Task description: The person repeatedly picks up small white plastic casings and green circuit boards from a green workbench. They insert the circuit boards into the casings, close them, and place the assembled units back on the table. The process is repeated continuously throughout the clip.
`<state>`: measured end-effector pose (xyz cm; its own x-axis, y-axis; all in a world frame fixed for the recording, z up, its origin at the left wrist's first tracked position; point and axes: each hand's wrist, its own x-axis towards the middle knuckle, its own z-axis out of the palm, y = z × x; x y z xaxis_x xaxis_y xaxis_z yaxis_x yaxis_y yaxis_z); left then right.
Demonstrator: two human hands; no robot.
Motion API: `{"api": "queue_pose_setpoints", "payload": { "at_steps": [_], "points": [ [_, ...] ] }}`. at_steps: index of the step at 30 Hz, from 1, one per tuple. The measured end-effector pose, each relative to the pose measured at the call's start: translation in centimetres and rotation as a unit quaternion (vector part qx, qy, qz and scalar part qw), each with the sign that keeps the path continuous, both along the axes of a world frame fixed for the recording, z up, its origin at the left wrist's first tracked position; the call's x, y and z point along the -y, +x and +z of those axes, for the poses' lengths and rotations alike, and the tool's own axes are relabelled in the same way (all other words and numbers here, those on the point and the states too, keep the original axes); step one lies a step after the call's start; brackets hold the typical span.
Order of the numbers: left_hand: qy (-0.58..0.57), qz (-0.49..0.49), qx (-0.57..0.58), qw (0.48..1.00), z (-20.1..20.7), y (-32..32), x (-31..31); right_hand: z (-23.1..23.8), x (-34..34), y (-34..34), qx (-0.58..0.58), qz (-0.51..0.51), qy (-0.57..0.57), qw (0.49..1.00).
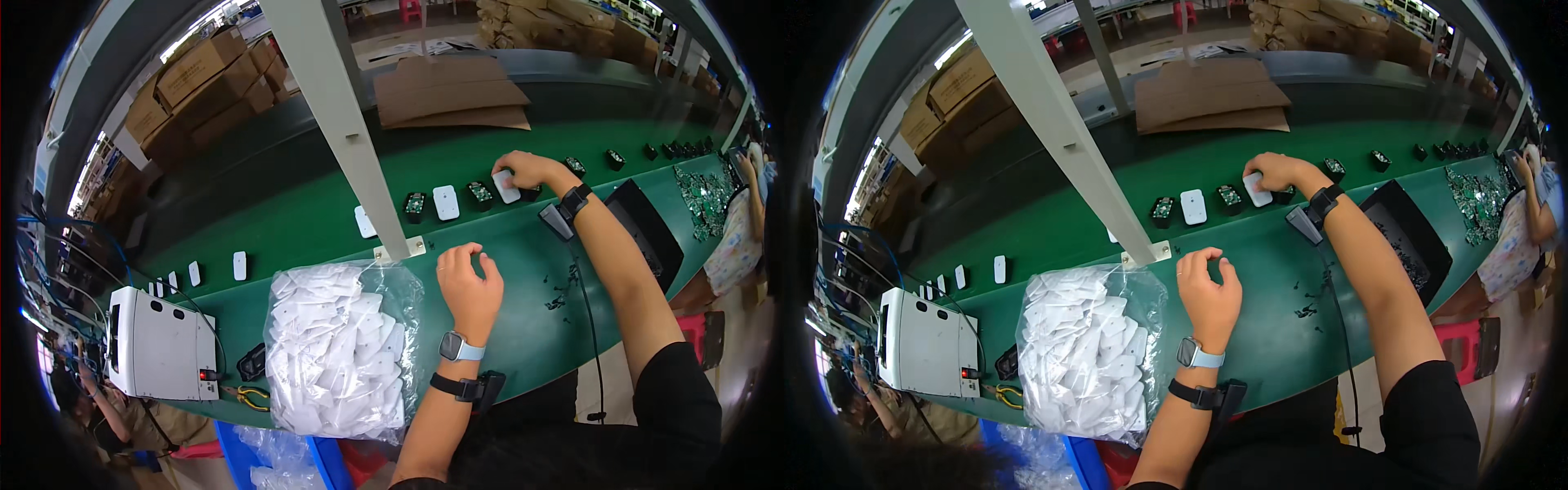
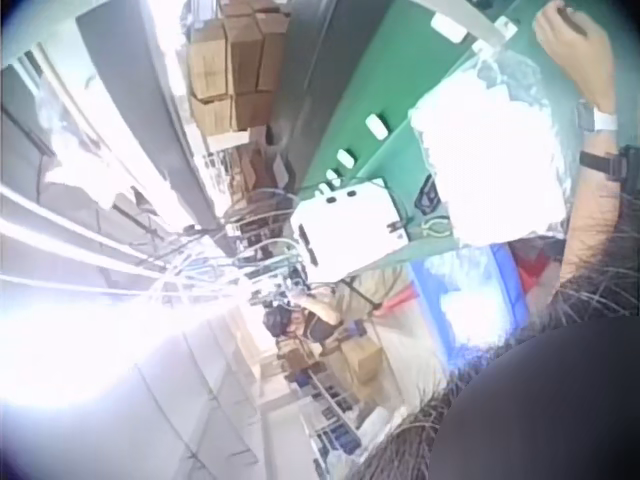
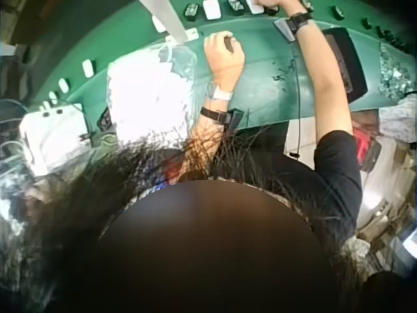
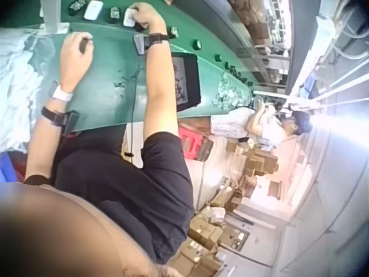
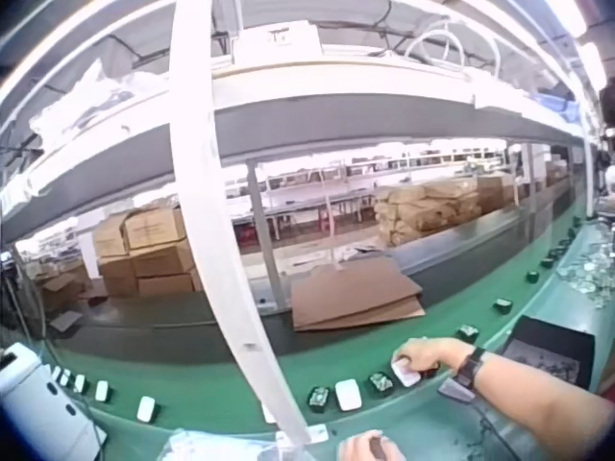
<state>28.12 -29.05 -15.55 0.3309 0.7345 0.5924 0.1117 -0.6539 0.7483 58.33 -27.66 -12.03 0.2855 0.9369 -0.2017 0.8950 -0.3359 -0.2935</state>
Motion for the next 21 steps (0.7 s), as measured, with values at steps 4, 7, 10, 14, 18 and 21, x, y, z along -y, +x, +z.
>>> {"api": "queue_pose_setpoints", "payload": {
  "at_steps": [4, 7, 10, 14, 18, 21],
  "points": [
    [0.015, 0.065, -0.069, 0.995, -0.6, -0.6, -0.9, 1.3, 1.8, -2.7, 0.004, -0.022, 0.142, 0.99],
    [0.037, 0.126, -0.155, 0.979, -0.5, -0.9, -1.1, 2.1, 4.0, -4.3, 0.033, -0.033, 0.345, 0.938],
    [0.062, 0.204, -0.29, 0.933, -0.9, -2.3, -2.3, 4.0, 6.8, -7.7, -0.108, -0.106, 0.395, 0.906],
    [0.038, 0.261, -0.473, 0.841, 0.5, -4.5, -3.5, 2.4, 10.6, -9.3, -0.16, -0.076, 0.44, 0.881],
    [0.08, 0.249, -0.568, 0.781, 1.0, -8.5, -5.7, 2.5, 13.2, -9.7, -0.152, -0.069, 0.426, 0.889],
    [0.092, 0.237, -0.611, 0.75, 0.8, -8.5, -6.7, 1.0, 14.2, -7.4, -0.159, -0.063, 0.459, 0.872]
  ]
}}
